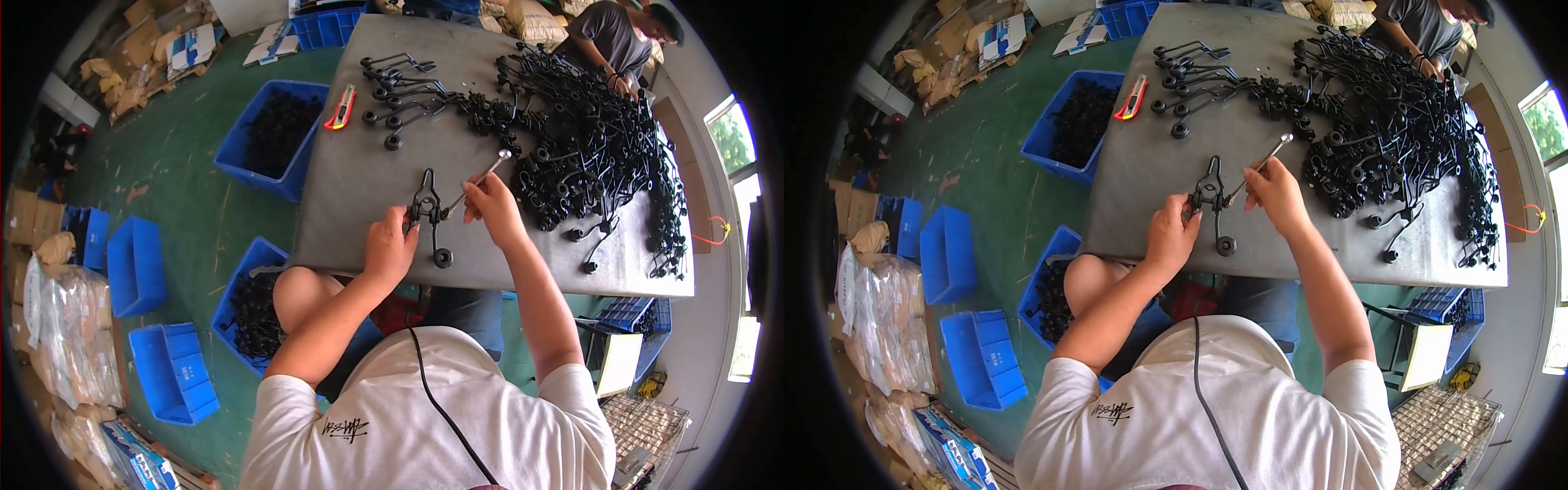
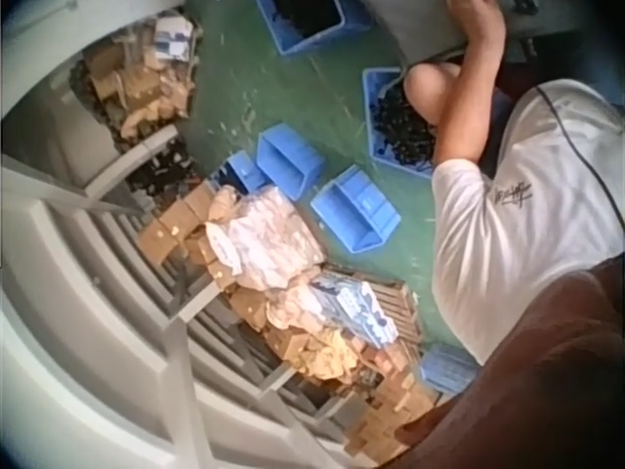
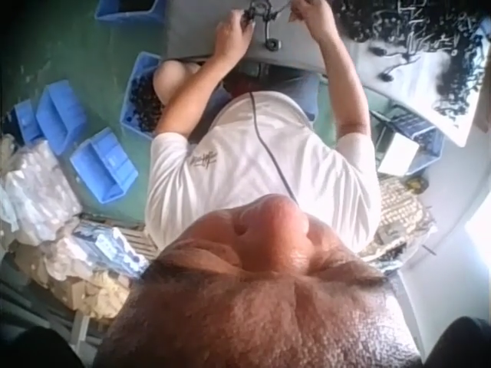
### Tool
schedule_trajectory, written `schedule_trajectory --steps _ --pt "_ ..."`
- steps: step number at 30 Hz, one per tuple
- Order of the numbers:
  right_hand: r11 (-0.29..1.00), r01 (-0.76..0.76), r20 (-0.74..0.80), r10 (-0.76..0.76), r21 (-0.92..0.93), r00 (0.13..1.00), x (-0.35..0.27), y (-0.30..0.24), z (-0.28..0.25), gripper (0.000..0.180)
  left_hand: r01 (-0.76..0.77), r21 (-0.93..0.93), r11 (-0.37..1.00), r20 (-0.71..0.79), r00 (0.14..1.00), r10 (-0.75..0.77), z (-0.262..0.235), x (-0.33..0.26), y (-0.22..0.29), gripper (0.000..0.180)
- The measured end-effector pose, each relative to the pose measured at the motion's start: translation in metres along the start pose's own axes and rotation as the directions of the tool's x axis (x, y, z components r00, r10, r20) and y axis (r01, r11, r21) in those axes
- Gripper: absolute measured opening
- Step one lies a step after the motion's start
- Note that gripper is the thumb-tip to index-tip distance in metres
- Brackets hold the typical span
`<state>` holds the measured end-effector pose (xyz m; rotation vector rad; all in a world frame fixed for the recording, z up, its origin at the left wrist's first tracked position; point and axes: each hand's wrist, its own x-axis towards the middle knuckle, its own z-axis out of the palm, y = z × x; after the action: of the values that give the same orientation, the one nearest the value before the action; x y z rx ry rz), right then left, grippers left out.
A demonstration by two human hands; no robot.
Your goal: Assembling small black metal linkage components using a wrench at a workshop table.
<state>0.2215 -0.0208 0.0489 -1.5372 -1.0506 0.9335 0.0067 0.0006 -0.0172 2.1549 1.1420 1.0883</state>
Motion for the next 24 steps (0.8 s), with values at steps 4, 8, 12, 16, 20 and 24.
schedule_trajectory --steps 4,8,12,16,20,24 --pt "0.824 -0.456 0.276 0.376 0.337 0.884 0.046 0.047 -0.018 0.018 -0.041 0.012 0.999 -0.039 0.998 0.041 0.005 0.001 -0.005 0.039" --pt "0.811 -0.462 0.237 0.4 0.359 0.885 0.051 0.049 -0.008 0.02 0.061 -0.084 0.995 -0.039 0.997 -0.064 0.004 -0.003 -0.011 0.039" --pt "0.945 -0.324 0.192 0.324 -0.032 0.926 0.042 0.041 -0.026 0.021 0.275 -0.296 0.915 0.008 0.958 -0.286 -0.031 -0.002 -0.009 0.037" --pt "0.694 0.03 0.103 0.063 -0.719 0.993 0.032 0.023 -0.033 0.034 0.353 -0.349 0.868 -0.167 0.888 -0.429 -0.132 -0.013 -0.019 0.038" --pt "0.639 0.216 0.041 -0.277 -0.738 0.96 0.06 0.01 -0.015 0.038 0.393 -0.338 0.855 -0.488 0.704 -0.516 -0.206 -0.059 -0.083 0.036" --pt "0.763 0.302 0.152 -0.264 -0.572 0.953 0.106 -0.006 0.052 0.036 0.562 -0.151 0.813 -0.696 0.524 -0.491 -0.265 -0.167 -0.192 0.036"
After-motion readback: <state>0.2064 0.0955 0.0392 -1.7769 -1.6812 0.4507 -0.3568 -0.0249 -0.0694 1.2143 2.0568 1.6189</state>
